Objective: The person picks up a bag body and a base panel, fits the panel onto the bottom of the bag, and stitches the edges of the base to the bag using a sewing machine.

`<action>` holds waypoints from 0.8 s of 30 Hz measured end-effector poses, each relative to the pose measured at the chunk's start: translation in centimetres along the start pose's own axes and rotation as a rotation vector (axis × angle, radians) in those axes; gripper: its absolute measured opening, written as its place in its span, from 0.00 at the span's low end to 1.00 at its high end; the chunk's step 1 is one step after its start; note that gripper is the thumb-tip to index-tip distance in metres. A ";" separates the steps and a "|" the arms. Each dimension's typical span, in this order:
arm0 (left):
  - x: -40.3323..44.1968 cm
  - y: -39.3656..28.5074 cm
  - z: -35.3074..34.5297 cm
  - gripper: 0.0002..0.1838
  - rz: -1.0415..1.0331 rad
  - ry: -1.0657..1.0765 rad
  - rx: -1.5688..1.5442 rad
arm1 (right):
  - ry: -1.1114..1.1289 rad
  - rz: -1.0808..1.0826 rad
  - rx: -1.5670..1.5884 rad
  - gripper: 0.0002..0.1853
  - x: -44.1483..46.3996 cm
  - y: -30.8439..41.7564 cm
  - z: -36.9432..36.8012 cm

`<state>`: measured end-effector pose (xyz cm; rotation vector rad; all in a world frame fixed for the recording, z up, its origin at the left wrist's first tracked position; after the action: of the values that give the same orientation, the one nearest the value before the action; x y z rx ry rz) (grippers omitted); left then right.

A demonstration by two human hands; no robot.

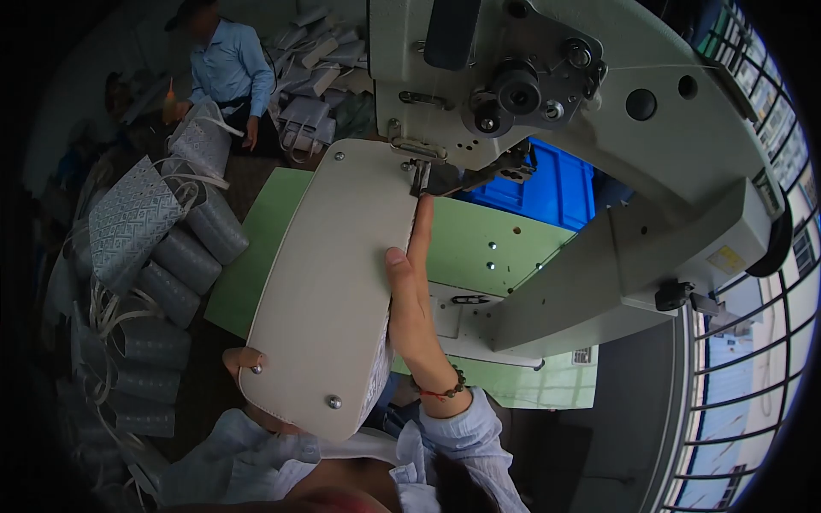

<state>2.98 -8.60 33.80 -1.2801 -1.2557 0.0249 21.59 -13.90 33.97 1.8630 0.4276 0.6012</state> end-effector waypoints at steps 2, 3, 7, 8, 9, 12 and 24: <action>0.2 0.2 -0.1 0.43 -0.009 -0.003 -0.002 | -0.002 -0.012 0.019 0.42 0.0 0.1 -0.1; 0.3 0.3 -0.1 0.42 -0.009 -0.005 -0.001 | -0.007 -0.004 -0.010 0.42 -0.1 0.3 -0.2; 0.6 0.6 -0.3 0.41 -0.023 -0.015 -0.008 | -0.012 0.019 -0.052 0.42 0.1 0.2 0.1; 0.8 0.6 -0.4 0.41 -0.028 -0.018 -0.010 | -0.013 0.022 -0.056 0.42 0.2 0.0 0.2; 0.9 0.8 -0.5 0.41 -0.028 -0.023 -0.011 | -0.006 0.035 -0.062 0.43 0.2 -0.1 0.2; 1.2 1.2 -0.7 0.40 -0.031 -0.036 -0.021 | 0.004 0.044 -0.070 0.43 0.2 -0.2 0.2; 0.8 3.8 0.0 0.44 -0.004 0.089 0.194 | 0.189 0.143 0.361 0.44 0.0 0.5 -0.1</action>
<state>5.61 -6.66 31.62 -1.0990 -1.1506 0.0841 21.52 -13.97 34.45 2.2021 0.5581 0.8450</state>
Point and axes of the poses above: each hand's wrist, its own x-axis towards the middle knuckle, its own z-axis out of the back of the hand, y = z × x, the point moved 9 cm from there along x, towards the middle knuckle, and after that the axes turned 11 degrees about -y, right-handed, at the moved point
